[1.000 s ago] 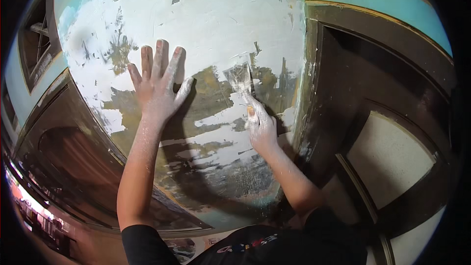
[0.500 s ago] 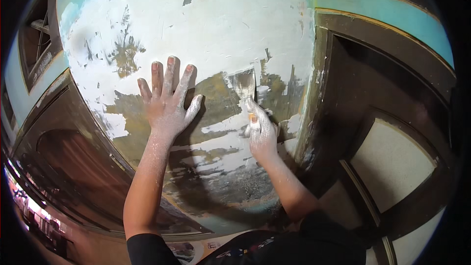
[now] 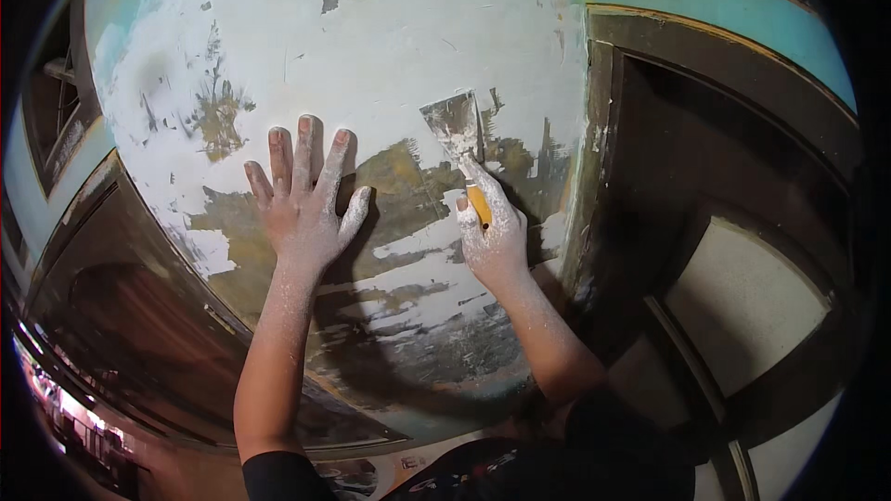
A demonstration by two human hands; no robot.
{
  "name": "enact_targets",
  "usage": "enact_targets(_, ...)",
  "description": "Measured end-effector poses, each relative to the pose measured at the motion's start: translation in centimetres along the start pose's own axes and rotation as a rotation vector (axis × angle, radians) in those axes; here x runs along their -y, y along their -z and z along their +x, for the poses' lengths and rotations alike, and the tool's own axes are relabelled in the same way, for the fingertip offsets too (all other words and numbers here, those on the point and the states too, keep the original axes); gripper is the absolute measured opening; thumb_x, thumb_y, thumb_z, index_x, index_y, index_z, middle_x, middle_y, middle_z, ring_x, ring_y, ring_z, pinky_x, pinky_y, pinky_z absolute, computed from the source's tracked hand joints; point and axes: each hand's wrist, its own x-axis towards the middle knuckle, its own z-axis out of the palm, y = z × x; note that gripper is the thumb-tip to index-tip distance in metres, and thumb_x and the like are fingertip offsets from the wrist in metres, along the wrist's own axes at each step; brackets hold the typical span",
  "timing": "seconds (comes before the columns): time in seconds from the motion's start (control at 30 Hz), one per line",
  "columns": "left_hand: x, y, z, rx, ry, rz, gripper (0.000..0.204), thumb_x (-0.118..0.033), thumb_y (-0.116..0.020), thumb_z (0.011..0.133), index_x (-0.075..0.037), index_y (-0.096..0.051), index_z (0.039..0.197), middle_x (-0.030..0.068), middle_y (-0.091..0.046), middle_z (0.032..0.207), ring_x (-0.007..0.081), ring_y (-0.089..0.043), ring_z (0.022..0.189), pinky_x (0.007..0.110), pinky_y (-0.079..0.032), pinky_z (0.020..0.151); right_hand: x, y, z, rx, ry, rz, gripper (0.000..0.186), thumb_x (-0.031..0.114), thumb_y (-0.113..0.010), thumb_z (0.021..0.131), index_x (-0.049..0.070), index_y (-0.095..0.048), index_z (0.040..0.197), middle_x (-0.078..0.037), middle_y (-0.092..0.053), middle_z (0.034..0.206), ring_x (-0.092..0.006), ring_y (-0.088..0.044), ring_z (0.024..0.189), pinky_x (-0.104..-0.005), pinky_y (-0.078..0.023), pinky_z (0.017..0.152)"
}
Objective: Scraping old paint or plaster off a wall using a putty knife.
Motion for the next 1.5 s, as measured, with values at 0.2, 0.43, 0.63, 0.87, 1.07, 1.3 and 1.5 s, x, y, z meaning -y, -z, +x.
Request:
enact_targets(0.2,0.2,-0.2,-0.5,0.006,-0.006,-0.017,0.069,-0.050,-0.064,0.078,-0.035,-0.040,0.141,0.0037,-0.020,0.155,0.0324,-0.011,0.144,0.065,-0.013,0.108,-1.5,-0.1,-3.5,0.046,0.000,-0.161,0.044,0.002,-0.053,0.088,0.006,-0.048,0.132,-0.020,-0.063,0.107,-0.0269,-0.064,0.087,-0.0315,-0.049,0.078)
enact_targets(0.43,0.1,-0.3,-0.4,0.003,-0.008,-0.022,0.072,-0.051,-0.063,0.079,-0.037,-0.035,0.144,0.0028,-0.019,0.156,0.0314,-0.011,0.144,0.065,-0.011,0.109,0.2,-0.4,-0.5,0.002,0.059,-0.034,0.042,0.004,-0.053,0.089,0.004,-0.049,0.130,-0.020,-0.065,0.095,-0.0284,-0.067,0.084,-0.0338,-0.051,0.077)
enact_targets(0.63,1.0,0.1,0.4,-0.006,-0.046,0.002,0.072,-0.052,-0.062,0.080,-0.039,-0.033,0.144,0.0010,-0.017,0.156,0.0305,-0.011,0.144,0.065,-0.010,0.109,1.5,-0.4,3.7,-0.016,0.129,-0.036,0.039,0.005,-0.053,0.089,0.005,-0.050,0.128,-0.023,-0.064,0.091,-0.0376,-0.065,0.081,-0.0377,-0.052,0.072)
enact_targets(0.87,4.6,2.9,7.1,-0.119,-0.070,0.104,0.067,-0.055,-0.056,0.082,-0.039,-0.034,0.143,0.0002,-0.020,0.155,0.0294,-0.020,0.142,0.063,-0.014,0.110,1.5,0.0,1.6,0.066,-0.004,-0.179,0.040,0.006,-0.052,0.089,0.007,-0.049,0.129,-0.024,-0.064,0.091,-0.0376,-0.065,0.084,-0.0391,-0.052,0.073)
enact_targets(1.07,6.7,3.1,11.3,-0.257,-0.106,0.146,0.068,-0.057,-0.052,0.085,-0.040,-0.028,0.145,-0.0029,-0.020,0.155,0.0274,-0.018,0.143,0.061,-0.014,0.111,5.2,0.1,7.7,0.058,0.010,-0.144,0.038,0.009,-0.054,0.089,0.005,-0.050,0.126,-0.026,-0.063,0.095,-0.0415,-0.063,0.087,-0.0408,-0.051,0.075)
enact_targets(1.3,6.4,2.8,11.7,-0.281,-0.086,0.132,0.066,-0.057,-0.051,0.086,-0.041,-0.026,0.146,-0.0034,-0.020,0.155,0.0252,-0.018,0.143,0.059,-0.015,0.112,6.3,-0.3,10.7,0.038,0.035,-0.220,0.036,0.011,-0.054,0.088,0.004,-0.052,0.123,-0.024,-0.064,0.085,-0.0403,-0.064,0.082,-0.0416,-0.051,0.073)
enact_targets(1.5,6.5,2.6,11.5,-0.256,-0.058,0.158,0.064,-0.061,-0.044,0.088,-0.044,-0.022,0.145,-0.0037,-0.017,0.156,0.0241,-0.016,0.143,0.058,-0.013,0.114,7.2,-0.7,10.9,0.023,0.089,-0.170,0.037,0.008,-0.053,0.087,0.004,-0.052,0.124,-0.024,-0.064,0.087,-0.0373,-0.065,0.081,-0.0401,-0.051,0.073)
